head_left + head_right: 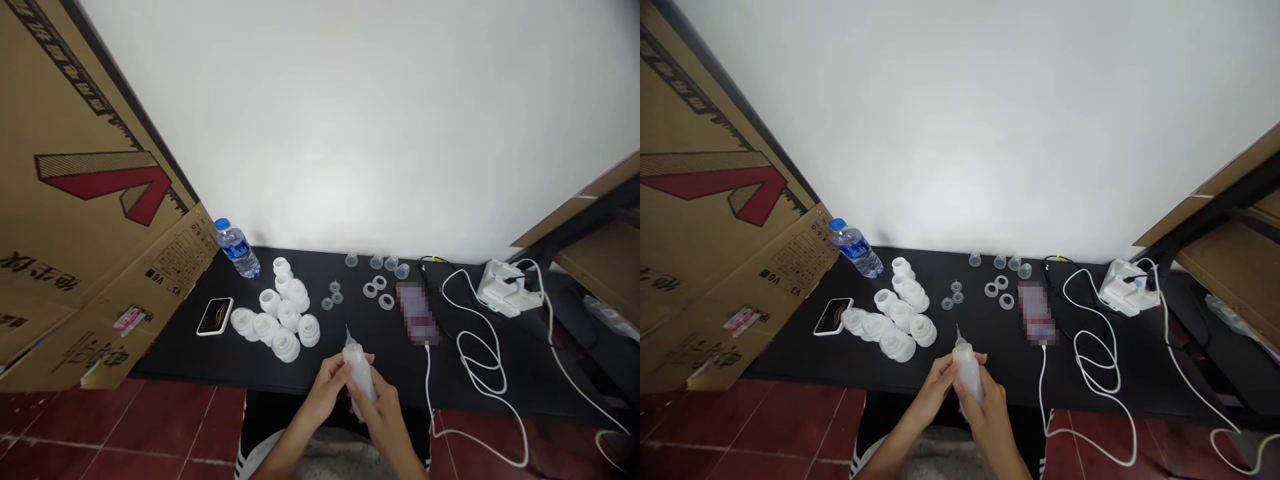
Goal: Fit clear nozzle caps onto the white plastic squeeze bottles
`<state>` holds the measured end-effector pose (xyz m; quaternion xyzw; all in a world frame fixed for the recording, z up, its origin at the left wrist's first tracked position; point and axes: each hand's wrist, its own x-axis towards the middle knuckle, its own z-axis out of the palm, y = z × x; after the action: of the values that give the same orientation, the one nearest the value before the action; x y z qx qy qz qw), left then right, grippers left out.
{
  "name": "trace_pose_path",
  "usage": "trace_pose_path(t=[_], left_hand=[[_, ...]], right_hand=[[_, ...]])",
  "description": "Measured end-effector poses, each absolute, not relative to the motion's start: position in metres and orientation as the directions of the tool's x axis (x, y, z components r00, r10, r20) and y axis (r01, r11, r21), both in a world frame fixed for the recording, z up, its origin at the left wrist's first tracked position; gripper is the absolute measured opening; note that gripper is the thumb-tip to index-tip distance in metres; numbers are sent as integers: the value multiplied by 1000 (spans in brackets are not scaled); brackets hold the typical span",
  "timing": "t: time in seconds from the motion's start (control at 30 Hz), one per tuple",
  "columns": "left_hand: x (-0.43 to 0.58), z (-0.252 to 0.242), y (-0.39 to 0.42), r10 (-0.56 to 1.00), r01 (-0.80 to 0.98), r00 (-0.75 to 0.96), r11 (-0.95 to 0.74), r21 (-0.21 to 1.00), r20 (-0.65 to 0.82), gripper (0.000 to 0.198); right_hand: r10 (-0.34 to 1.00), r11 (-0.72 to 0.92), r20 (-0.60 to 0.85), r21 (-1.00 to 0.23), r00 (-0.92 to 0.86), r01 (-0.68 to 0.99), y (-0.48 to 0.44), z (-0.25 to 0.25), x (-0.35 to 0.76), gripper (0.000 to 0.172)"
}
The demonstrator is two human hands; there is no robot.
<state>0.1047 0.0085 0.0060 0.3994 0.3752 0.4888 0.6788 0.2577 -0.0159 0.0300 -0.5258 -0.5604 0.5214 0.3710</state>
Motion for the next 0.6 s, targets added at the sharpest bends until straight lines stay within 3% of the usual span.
trace_pose_path(t=[0.13,0.27,0.4,0.5,0.6], left_hand=[[106,3,8,966,-409,224,212,887,-128,69],[105,8,10,976,-433,178,190,881,-123,67],[103,6,12,986,-429,127,153,890,-108,62],[106,-3,15,987,-525,98,159,836,-126,65],[109,-14,17,981,-611,109,193,768,-160,70]], right_hand=[[973,-84,-123,-977,-196,194,-10,28,257,62],[976,17,-54,-945,-209,326,-7,27,255,55],[983,165,107,-873,-150,459,-5,25,262,43],[973,233,197,-830,-124,507,20,25,276,42],[930,298,364,-670,-50,680,82,32,285,34]])
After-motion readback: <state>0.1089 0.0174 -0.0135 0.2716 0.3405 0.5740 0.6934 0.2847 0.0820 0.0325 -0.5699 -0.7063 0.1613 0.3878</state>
